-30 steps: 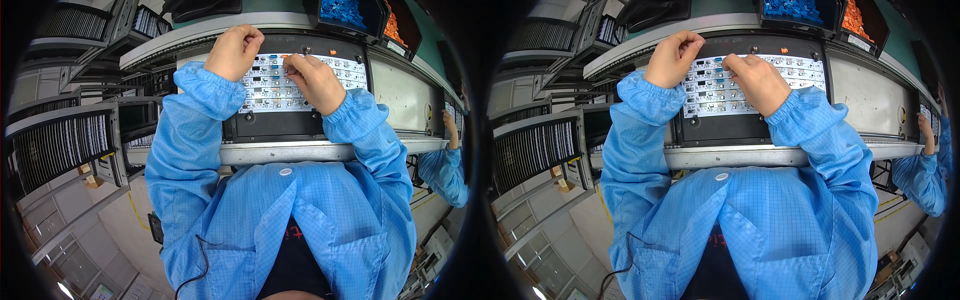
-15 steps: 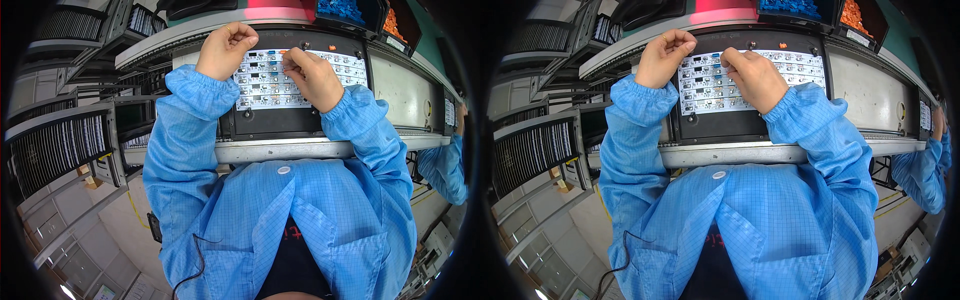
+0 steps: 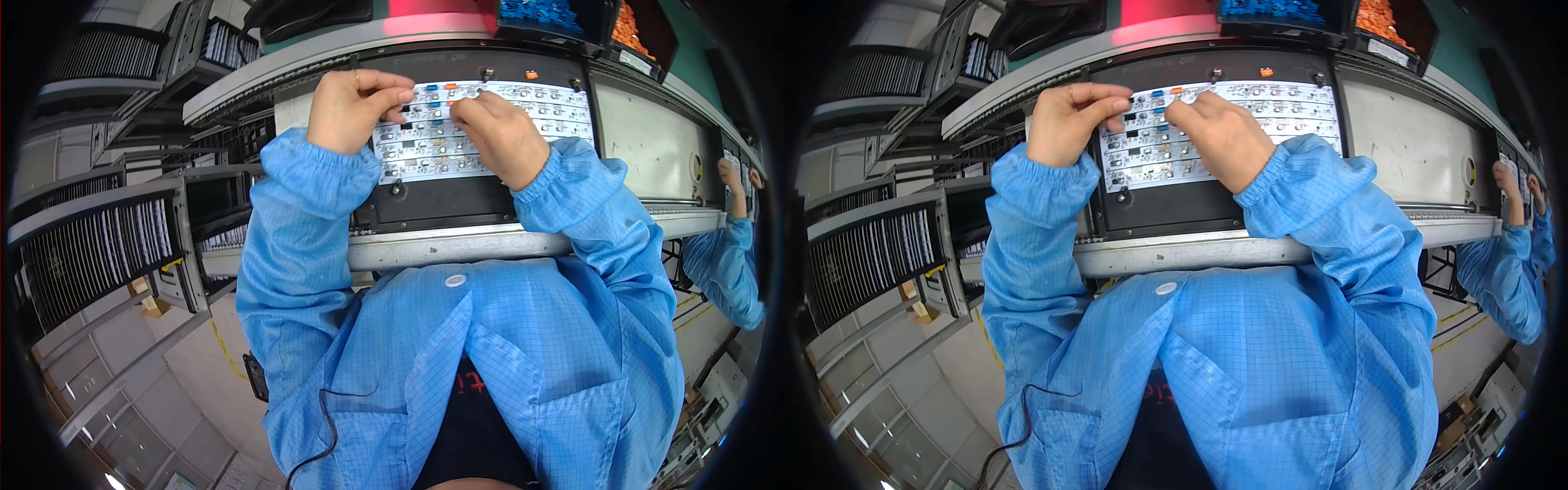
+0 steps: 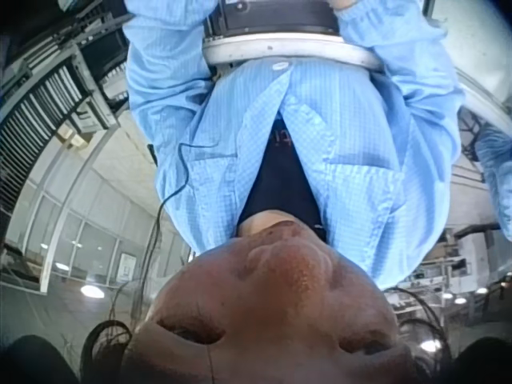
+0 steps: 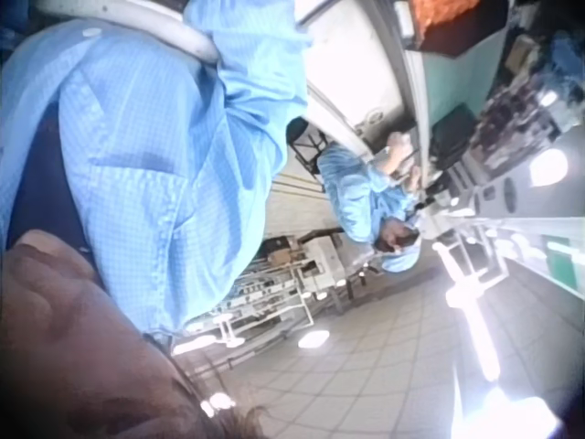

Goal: The person is assembling small electronic components onto a printed circuit board template.

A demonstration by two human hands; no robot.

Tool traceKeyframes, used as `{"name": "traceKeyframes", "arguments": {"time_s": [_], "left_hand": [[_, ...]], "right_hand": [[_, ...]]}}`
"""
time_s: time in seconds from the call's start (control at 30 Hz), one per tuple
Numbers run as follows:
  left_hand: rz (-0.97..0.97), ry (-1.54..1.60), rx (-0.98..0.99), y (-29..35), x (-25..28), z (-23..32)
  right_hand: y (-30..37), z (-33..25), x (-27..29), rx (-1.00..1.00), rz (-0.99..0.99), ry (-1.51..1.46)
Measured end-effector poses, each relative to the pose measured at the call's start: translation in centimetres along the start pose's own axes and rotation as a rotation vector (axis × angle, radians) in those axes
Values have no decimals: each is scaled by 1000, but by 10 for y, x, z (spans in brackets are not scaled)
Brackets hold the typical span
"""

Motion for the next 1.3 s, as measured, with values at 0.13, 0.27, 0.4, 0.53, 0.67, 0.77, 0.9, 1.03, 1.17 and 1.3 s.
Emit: {"name": "traceKeyframes", "arguments": {"time_s": [0.13,0.27,0.4,0.53,0.67,0.77,0.9,1.03,1.17,1.3], "left_hand": [[2,40,41,15,-3,-9],[62,23,2,31,-17,-13],[-31,-369,-312,35,-32,-3],[-66,-510,-375,38,-42,-3],[-76,-642,-529,38,-45,-7],[-74,-623,-469,38,-46,-9],[-72,-599,-451,37,-48,-10],[-62,-641,-502,37,-51,-11],[-70,-738,-576,38,-54,-3],[-148,-873,-589,42,-58,8]], "right_hand": [[-1,6,12,-113,-19,-211],[-12,62,50,-254,218,58],[-4,96,38,-271,156,50],[-4,101,37,-289,109,76],[-3,85,59,-267,148,-145],[3,80,72,-220,201,-164],[17,76,87,-278,233,-334],[27,70,95,-399,263,-473],[36,67,100,-350,286,-513],[47,65,95,-410,203,-695]]}}
Point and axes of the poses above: each hand's wrist, its own y-axis away from the middle knuckle, its own x-axis out of the back of the hand, z = x × y, the point moved 2 cm from there along -y, towards the middle knuckle, and after that the axes turned 7 degrees about -x, right-handed, at the moved point
